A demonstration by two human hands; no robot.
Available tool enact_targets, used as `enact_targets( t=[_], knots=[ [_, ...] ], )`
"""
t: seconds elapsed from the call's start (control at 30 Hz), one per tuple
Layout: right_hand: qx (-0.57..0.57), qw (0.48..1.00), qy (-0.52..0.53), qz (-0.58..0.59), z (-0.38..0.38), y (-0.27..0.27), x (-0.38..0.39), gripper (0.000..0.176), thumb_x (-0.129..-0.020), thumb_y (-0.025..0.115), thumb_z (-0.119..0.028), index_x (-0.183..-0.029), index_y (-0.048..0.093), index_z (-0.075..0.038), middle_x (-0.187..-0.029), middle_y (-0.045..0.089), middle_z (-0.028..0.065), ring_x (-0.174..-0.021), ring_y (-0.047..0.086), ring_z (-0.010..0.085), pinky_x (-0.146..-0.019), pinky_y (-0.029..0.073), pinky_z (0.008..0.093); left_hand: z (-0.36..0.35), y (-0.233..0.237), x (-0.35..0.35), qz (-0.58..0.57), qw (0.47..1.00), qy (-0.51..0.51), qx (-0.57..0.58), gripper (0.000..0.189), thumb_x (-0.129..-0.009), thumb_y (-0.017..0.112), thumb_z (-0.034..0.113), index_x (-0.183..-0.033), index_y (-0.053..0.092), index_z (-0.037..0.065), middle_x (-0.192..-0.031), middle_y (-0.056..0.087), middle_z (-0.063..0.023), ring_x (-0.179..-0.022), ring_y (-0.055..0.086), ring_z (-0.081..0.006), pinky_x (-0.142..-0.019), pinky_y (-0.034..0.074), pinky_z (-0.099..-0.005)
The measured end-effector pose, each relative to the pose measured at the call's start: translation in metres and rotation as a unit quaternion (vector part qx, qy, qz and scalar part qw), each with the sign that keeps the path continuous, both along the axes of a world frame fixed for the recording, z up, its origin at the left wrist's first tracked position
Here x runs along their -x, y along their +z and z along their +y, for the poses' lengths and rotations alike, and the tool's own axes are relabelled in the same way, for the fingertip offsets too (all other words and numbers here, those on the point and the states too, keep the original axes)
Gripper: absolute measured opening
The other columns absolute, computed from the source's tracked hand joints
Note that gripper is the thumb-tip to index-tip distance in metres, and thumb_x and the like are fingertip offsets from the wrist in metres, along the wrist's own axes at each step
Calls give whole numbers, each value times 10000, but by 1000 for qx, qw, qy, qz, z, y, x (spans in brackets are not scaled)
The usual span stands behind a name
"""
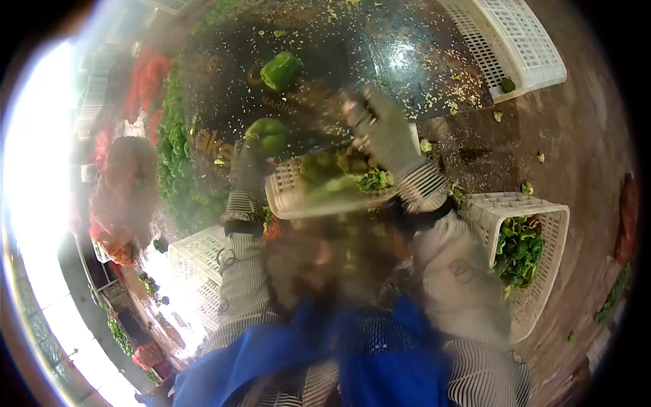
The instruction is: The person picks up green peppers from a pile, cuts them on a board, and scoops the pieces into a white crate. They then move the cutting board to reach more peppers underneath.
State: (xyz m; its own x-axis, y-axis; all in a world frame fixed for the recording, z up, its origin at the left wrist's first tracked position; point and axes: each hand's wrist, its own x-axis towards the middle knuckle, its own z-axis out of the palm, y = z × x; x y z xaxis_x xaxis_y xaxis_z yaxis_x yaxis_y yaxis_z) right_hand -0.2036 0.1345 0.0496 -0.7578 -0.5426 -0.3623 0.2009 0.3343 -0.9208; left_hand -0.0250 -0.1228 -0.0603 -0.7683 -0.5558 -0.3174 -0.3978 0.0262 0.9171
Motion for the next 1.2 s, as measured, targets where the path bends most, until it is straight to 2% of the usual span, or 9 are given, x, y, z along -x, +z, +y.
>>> enact_targets(
  t=[0.17, 0.2, 0.27, 0.4, 0.47, 0.57, 0.87, 0.97, 1.2],
  knots=[
    [96, 937, 37, 335, -37, -45, -70, 477, -935, 685, -358, -1281, 559, -55, -1009, 691, 113, -823, 698, 220, -742, 569, 345, -16, -13, -1, 94, 989, 53, 97, 433, -986, 573, 341, -1327, 528, 78, -1171, 610, -100, -996, 633, -227, -805, 569, -352],
    [95, 937, 40, 334, -42, -43, -80, 477, -935, 685, -358, -1281, 559, -55, -1009, 691, 113, -823, 698, 220, -742, 569, 345, -15, -9, -1, 92, 990, 56, 95, 433, -986, 573, 341, -1327, 528, 78, -1171, 610, -100, -996, 633, -227, -805, 569, -352],
    [23, 981, 85, 173, -50, -38, -94, 808, -645, 853, -443, -1239, 518, -9, -1075, 666, 209, -978, 677, 351, -924, 522, 415, -12, 8, 2, -19, 966, 210, -149, 476, -849, 723, 290, -1274, 594, 119, -1125, 646, -116, -865, 651, -258, -762, 570, -355],
    [25, 987, 60, 147, -66, -38, -108, 517, -764, 742, -267, -1171, 545, -16, -958, 669, 239, -894, 672, 423, -796, 548, 449, -48, -59, -13, 16, 983, 43, 177, 547, -747, 749, 165, -1267, 588, 105, -1164, 643, -141, -938, 651, -336, -839, 564, -416],
    [18, 981, 57, 186, -71, -52, -115, 452, -797, 706, -241, -1156, 547, -18, -955, 665, 250, -884, 669, 434, -769, 547, 464, -34, -29, -5, -98, 966, -21, 237, 430, -1008, 534, 448, -1176, 637, 66, -898, 651, -33, -663, 574, -108, -557, 497, -277],
    [-12, 971, 60, 231, -77, -54, -123, 393, -836, 673, -218, -1148, 538, -21, -942, 665, 258, -864, 670, 442, -738, 545, 489, -32, -30, -8, 51, 975, -19, 215, 403, -1005, 538, 420, -1160, 652, 67, -887, 651, -34, -655, 561, -112, -548, 481, -276],
    [-93, 964, 135, 209, -83, -75, -127, 384, -877, 635, -192, -1148, 434, -9, -850, 675, 257, -822, 681, 444, -732, 547, 518, -22, -2, -4, -10, 935, 74, 346, 210, -980, 593, 228, -1091, 656, 61, -817, 618, -5, -688, 551, -86, -578, 460, -251],
    [-117, 949, 161, 245, -83, -87, -126, 348, -887, 608, -194, -1128, 441, -5, -841, 676, 254, -810, 682, 438, -722, 547, 521, -15, 24, 9, -64, 975, 90, 192, 115, -960, 597, 136, -1025, 635, 50, -823, 615, -7, -727, 559, -81, -622, 472, -250],
    [-217, 929, 84, 289, -106, -95, -148, 331, -871, 603, -238, -1094, 508, -14, -808, 669, 228, -783, 686, 414, -686, 544, 514, -16, 7, 4, -26, 976, 32, 214, 222, -931, 622, 147, -1129, 613, 48, -958, 637, -41, -823, 589, -110, -708, 514, -285]
  ],
)
